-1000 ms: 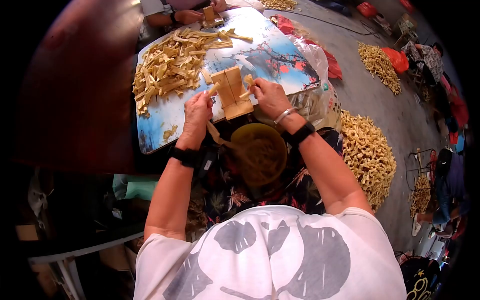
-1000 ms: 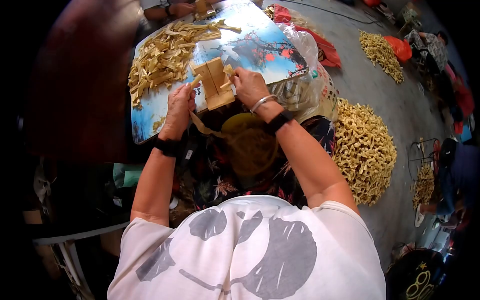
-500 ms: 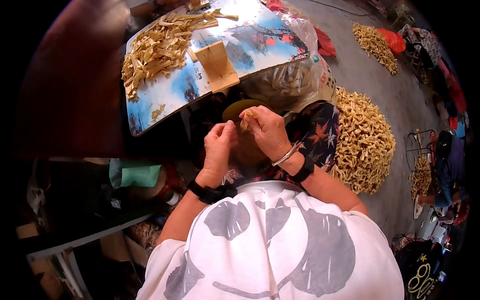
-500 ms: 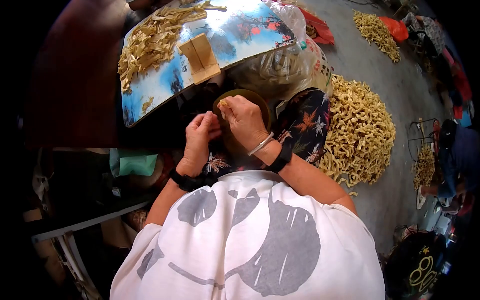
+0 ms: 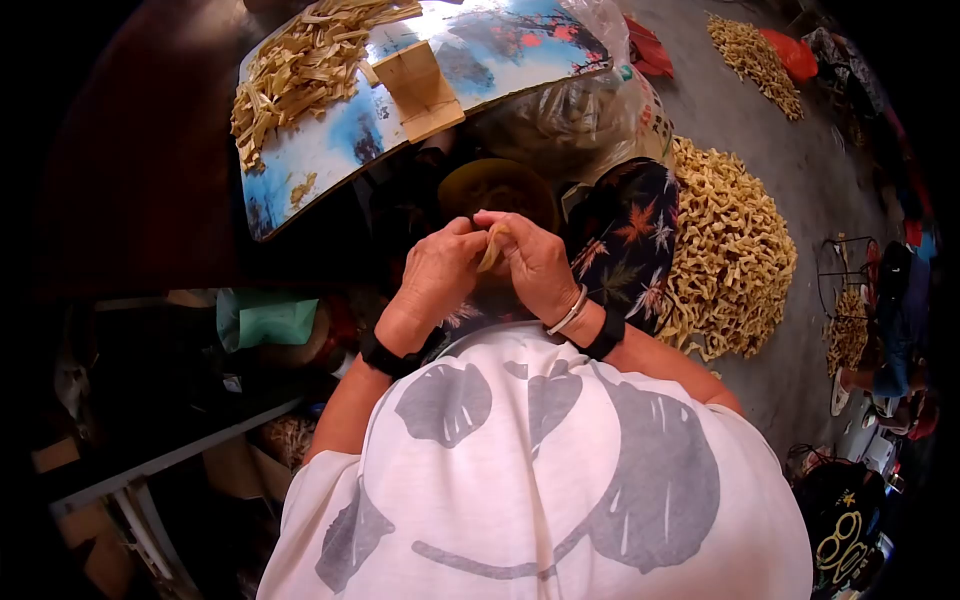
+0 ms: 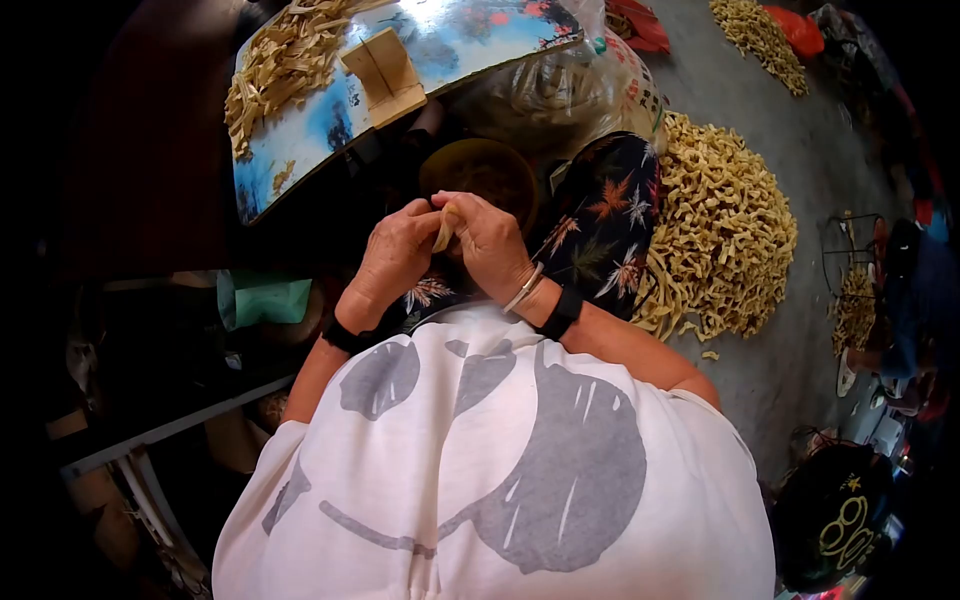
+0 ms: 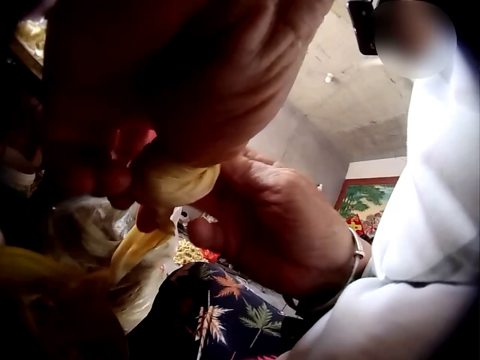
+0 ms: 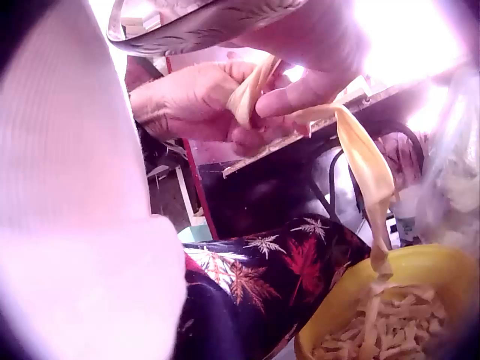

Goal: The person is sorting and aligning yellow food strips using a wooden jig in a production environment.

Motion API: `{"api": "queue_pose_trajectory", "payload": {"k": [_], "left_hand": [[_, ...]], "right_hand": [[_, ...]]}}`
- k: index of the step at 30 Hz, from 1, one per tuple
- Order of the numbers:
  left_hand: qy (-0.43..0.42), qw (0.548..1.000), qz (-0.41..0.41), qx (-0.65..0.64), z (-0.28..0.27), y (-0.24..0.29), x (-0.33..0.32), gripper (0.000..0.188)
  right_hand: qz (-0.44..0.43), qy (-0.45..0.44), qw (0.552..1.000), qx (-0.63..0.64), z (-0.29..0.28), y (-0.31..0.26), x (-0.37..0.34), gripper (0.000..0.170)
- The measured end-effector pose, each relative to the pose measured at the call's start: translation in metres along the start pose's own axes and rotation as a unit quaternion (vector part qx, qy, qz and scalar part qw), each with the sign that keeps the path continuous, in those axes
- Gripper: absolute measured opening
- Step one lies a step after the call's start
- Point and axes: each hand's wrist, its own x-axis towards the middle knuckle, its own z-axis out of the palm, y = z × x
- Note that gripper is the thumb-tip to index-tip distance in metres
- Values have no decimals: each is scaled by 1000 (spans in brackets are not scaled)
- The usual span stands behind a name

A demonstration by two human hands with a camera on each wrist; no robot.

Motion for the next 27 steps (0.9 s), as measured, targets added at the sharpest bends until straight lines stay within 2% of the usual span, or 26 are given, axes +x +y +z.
{"api": "queue_pose_trajectory", "payload": {"k": [1, 3, 4, 7, 9, 11, 14, 17, 20, 21, 23, 24, 27], "left_hand": [[26, 999, -5, 20, -9, 12, 1, 22], [91, 995, -4, 38, -10, 19, 3, 26], [129, 991, 1, 33, -4, 17, 2, 28], [200, 979, 21, 25, 0, 17, 4, 34], [217, 976, 26, 19, 4, 14, 6, 35], [204, 979, 0, 13, 7, 13, 5, 32], [183, 982, -42, 2, 8, 9, 6, 31], [151, 984, -58, -78, 9, 2, 2, 30], [141, 982, -50, -115, 16, -2, -3, 30], [143, 982, -46, -115, 18, -2, -4, 31], [177, 981, -38, -63, 24, 1, -3, 28], [195, 980, -33, -36, 25, 4, -2, 27], [218, 965, -105, -104, 16, 12, 2, 22]], "right_hand": [[101, 3, 993, 64, -1, 4, 1, 15], [294, 9, 936, 191, -1, 14, 9, 18], [349, -22, 910, 222, -5, 11, 13, 21], [377, -65, 895, 231, 2, 19, 19, 23], [343, -59, 914, 211, 6, 23, 18, 22], [288, -58, 941, 167, 14, 38, 16, 21], [309, -56, 917, 246, 13, 29, 14, 20], [215, -92, 964, 126, 3, 26, 11, 21], [296, -114, 934, 164, 1, 20, 12, 22], [341, -121, 896, 257, -1, 18, 12, 22], [418, -131, 789, 431, -4, 16, 13, 21], [404, -152, 778, 457, -5, 20, 16, 19], [399, -116, 797, 438, -7, 16, 16, 20]]}}
